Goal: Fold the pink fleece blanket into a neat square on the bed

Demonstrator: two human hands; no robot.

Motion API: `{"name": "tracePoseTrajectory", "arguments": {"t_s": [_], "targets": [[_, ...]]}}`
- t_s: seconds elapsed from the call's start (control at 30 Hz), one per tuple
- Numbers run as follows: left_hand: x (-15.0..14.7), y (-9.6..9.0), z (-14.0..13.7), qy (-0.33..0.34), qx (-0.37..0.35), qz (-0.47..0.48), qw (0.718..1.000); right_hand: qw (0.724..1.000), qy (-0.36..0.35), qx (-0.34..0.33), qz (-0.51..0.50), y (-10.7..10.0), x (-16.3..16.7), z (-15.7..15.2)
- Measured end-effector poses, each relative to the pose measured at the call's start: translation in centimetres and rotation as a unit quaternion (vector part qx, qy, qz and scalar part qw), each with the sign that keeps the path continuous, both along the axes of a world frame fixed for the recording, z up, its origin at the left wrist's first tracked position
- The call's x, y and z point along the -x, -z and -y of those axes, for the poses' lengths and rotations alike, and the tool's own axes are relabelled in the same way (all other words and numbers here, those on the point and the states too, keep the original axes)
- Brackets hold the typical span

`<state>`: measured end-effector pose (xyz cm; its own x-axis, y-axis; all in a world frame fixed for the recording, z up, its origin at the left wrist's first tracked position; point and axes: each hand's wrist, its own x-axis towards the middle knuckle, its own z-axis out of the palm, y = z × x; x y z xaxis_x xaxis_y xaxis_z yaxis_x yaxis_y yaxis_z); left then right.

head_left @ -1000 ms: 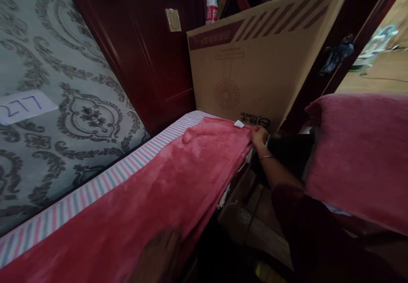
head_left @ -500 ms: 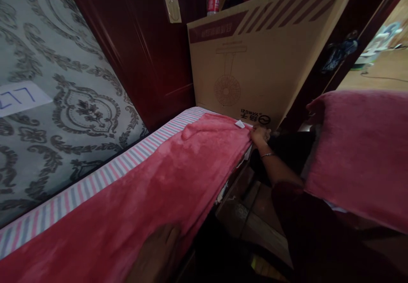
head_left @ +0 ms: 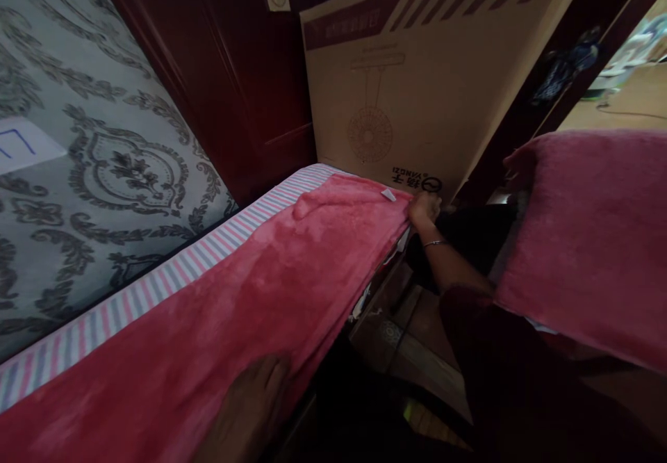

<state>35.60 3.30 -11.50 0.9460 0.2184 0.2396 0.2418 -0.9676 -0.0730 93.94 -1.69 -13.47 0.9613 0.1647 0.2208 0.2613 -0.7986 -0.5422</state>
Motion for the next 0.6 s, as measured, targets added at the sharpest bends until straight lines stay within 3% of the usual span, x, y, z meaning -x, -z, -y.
{"name": "tracePoseTrajectory", "arguments": {"t_s": [0.17,0.4,0.6], "targets": [[-0.9,0.3,0.5,-0.016,0.004,-0.005,1.000,0.998,0.052,-0.022,-0.017,0.0,0.3,0.0],[-1.8,-1.5,1.7,0.000,0.008,0.009,1.000,0.999,0.039,-0.002,-0.027,0.3,1.1,0.4],[0.3,-2.3,3.4,-0.018,-0.011,0.033,0.999,0.999,0.007,0.043,0.002,1.0,-0.1,0.9]]}}
